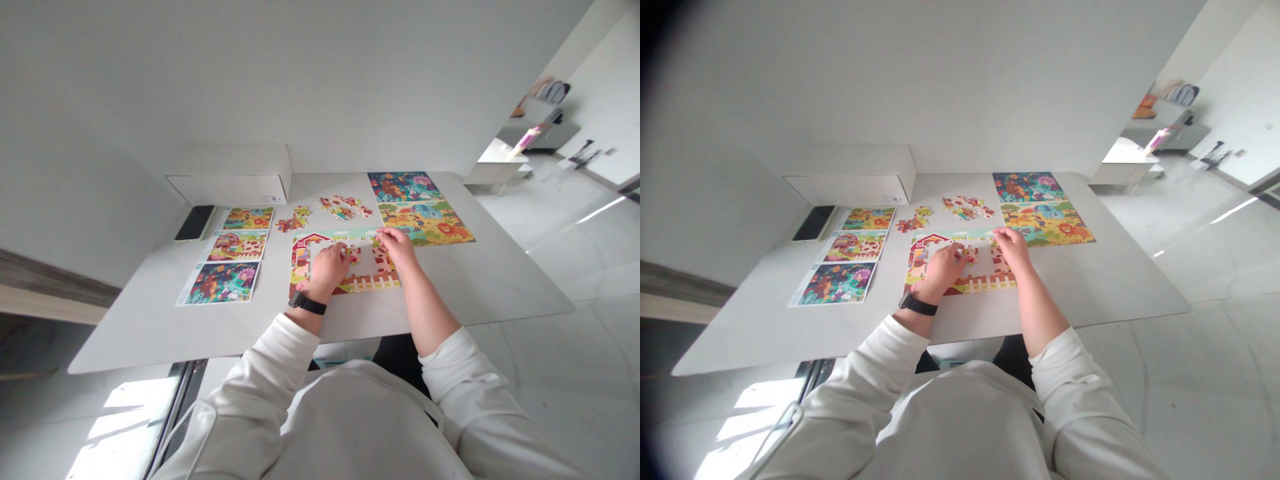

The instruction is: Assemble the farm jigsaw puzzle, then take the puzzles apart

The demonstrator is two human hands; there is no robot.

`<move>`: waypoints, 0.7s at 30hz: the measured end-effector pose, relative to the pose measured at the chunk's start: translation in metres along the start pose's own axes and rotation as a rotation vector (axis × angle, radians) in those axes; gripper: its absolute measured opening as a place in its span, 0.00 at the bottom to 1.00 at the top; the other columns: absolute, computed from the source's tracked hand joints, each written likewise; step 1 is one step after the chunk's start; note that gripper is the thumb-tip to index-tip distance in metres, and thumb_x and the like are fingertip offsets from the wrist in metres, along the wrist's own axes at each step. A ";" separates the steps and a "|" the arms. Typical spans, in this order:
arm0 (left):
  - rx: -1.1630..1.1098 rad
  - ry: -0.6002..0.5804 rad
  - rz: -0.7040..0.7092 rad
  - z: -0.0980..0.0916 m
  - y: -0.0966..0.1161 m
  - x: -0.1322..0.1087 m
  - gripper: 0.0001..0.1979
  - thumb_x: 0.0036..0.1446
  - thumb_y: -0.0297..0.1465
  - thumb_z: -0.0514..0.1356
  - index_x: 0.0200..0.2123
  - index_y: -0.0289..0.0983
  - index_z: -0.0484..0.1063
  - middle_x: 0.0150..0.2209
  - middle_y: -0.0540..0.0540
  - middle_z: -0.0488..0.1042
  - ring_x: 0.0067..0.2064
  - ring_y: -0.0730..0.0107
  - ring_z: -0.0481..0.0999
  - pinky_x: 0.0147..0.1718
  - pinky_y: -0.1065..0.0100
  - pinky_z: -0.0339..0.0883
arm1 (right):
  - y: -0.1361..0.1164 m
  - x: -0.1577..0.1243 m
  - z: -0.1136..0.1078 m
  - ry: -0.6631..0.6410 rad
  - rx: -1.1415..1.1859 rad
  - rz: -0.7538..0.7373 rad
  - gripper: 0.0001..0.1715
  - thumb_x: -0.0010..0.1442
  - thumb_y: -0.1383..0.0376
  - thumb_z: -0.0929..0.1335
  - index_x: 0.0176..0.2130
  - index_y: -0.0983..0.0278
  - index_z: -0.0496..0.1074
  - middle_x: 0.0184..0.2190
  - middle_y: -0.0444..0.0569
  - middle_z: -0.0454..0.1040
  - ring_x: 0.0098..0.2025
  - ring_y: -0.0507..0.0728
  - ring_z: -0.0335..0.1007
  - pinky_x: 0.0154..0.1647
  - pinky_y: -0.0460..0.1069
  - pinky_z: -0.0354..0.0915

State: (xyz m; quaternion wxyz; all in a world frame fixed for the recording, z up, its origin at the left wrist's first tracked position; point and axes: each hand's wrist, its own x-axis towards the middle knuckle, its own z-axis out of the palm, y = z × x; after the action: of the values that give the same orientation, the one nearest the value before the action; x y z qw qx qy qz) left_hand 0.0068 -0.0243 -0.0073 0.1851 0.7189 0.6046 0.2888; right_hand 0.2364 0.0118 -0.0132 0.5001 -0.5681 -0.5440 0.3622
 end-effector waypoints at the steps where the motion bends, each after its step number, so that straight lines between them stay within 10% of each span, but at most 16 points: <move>1: 0.040 0.035 0.018 0.000 0.000 0.000 0.19 0.64 0.30 0.65 0.58 0.40 0.77 0.52 0.36 0.79 0.53 0.47 0.78 0.53 0.55 0.70 | 0.001 0.001 0.000 0.004 0.008 0.002 0.24 0.59 0.44 0.72 0.45 0.58 0.81 0.38 0.48 0.83 0.39 0.59 0.76 0.42 0.53 0.72; 21: 0.251 -0.113 0.129 0.011 0.013 -0.001 0.14 0.71 0.38 0.60 0.54 0.49 0.83 0.59 0.41 0.78 0.60 0.48 0.72 0.61 0.47 0.64 | 0.010 0.003 0.003 0.136 -0.125 -0.088 0.21 0.61 0.48 0.68 0.41 0.59 0.80 0.36 0.50 0.84 0.40 0.62 0.80 0.46 0.54 0.72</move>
State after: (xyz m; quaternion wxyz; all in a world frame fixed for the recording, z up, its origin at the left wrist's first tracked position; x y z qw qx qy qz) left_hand 0.0239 -0.0267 -0.0081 0.1084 0.7887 0.5773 0.1814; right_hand 0.2364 0.0163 -0.0231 0.5149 -0.5970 -0.5548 0.2660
